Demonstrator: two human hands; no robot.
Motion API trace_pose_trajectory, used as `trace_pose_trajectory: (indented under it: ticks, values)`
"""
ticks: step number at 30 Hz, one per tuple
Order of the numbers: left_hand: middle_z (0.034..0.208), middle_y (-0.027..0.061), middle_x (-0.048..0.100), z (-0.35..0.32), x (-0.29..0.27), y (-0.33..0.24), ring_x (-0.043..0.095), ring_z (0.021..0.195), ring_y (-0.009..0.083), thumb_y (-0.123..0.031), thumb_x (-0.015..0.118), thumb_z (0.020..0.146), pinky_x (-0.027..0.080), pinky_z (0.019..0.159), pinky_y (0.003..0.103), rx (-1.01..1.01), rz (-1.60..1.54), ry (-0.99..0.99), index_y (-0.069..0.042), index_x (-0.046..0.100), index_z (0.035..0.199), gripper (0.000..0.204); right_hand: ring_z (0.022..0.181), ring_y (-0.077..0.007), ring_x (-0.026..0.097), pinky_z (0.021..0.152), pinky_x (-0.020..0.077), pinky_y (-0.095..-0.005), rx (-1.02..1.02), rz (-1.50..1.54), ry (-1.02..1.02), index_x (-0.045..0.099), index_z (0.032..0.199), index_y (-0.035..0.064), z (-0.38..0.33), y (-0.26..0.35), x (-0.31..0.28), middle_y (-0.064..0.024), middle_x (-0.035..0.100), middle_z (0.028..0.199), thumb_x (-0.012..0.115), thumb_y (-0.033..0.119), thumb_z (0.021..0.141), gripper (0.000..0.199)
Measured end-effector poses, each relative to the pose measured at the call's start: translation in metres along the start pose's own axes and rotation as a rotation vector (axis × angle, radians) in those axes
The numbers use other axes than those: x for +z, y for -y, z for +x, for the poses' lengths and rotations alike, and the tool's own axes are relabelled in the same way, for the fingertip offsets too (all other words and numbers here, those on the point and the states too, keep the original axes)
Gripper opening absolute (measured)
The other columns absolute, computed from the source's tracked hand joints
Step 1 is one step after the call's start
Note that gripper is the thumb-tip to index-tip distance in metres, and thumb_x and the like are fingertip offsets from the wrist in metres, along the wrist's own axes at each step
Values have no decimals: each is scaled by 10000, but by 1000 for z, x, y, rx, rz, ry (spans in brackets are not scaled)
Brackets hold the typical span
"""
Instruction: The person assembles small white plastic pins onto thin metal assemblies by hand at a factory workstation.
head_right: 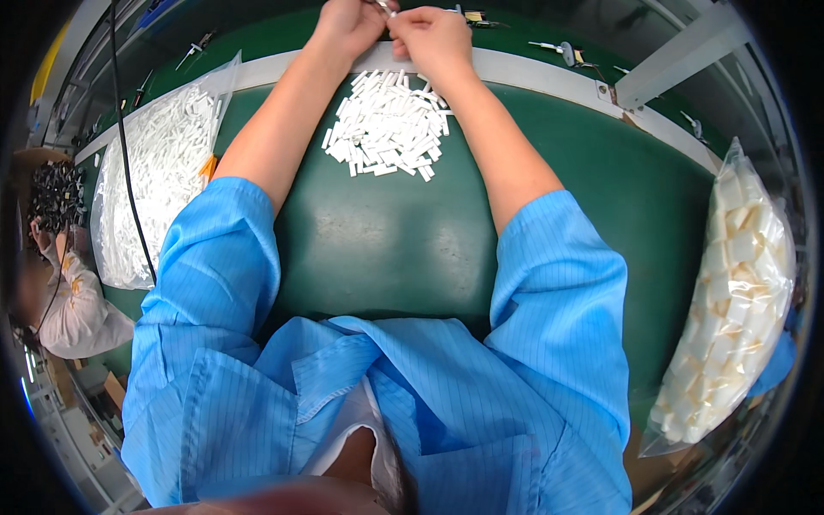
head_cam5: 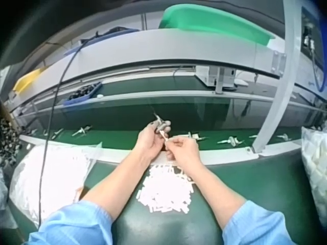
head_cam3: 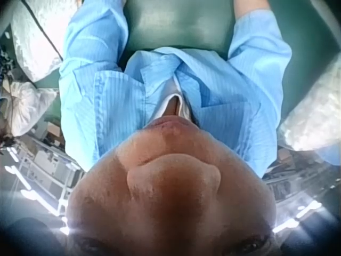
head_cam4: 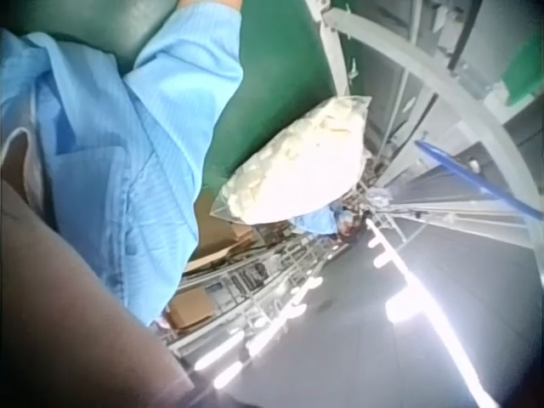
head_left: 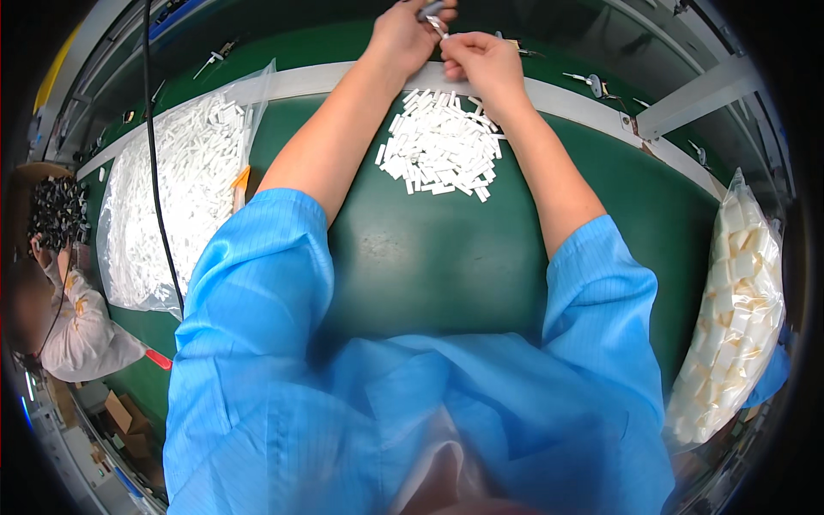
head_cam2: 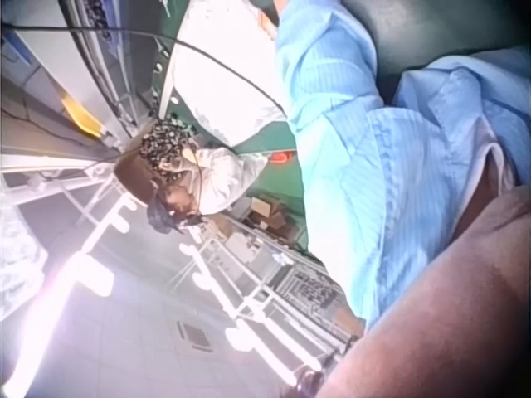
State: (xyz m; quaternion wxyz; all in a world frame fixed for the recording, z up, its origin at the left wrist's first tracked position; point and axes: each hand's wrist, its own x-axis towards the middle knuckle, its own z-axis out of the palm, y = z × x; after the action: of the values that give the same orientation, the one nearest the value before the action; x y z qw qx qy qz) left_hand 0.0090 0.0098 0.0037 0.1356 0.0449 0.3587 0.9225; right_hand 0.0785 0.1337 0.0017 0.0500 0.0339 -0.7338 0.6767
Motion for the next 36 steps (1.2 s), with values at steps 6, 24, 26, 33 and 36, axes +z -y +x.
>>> trace_pose_trajectory:
  ticks: [6,24,26,33,36]
  values:
    - [939,113,649,-19,27,16,628,820,202,-214,404,985,513,733,338,82,266,-88,-58,503,997,185,657,-114,645,632,526,-227,-150,-151,-188,672,933,-48,-2,8,-8,-68,678,770,656,135,850,201]
    - [872,110,648,-2,16,8,618,744,181,-185,480,941,512,651,299,130,514,-99,-2,555,951,198,686,-262,658,665,517,-335,-517,-805,-132,705,849,45,-7,25,-18,-116,680,748,658,163,769,150]
    - [869,98,649,-4,2,-8,619,714,162,-178,529,913,501,618,278,499,936,129,19,569,974,210,693,-258,658,683,518,-335,-373,-894,41,708,835,41,-8,47,-23,-118,680,743,658,151,751,147]
    - [804,168,663,-26,9,-24,647,803,312,-198,639,799,511,723,389,478,1702,-70,-26,655,889,195,686,-254,653,724,531,-346,-88,-1303,387,673,692,-4,-27,76,-21,-145,670,717,692,99,638,119]
    - [869,162,667,-30,12,-21,628,876,339,-247,632,811,491,790,419,382,1764,-81,-49,669,876,212,767,-299,660,741,544,-370,-98,-1333,405,671,776,-14,-25,72,-19,-183,663,840,687,73,609,189]
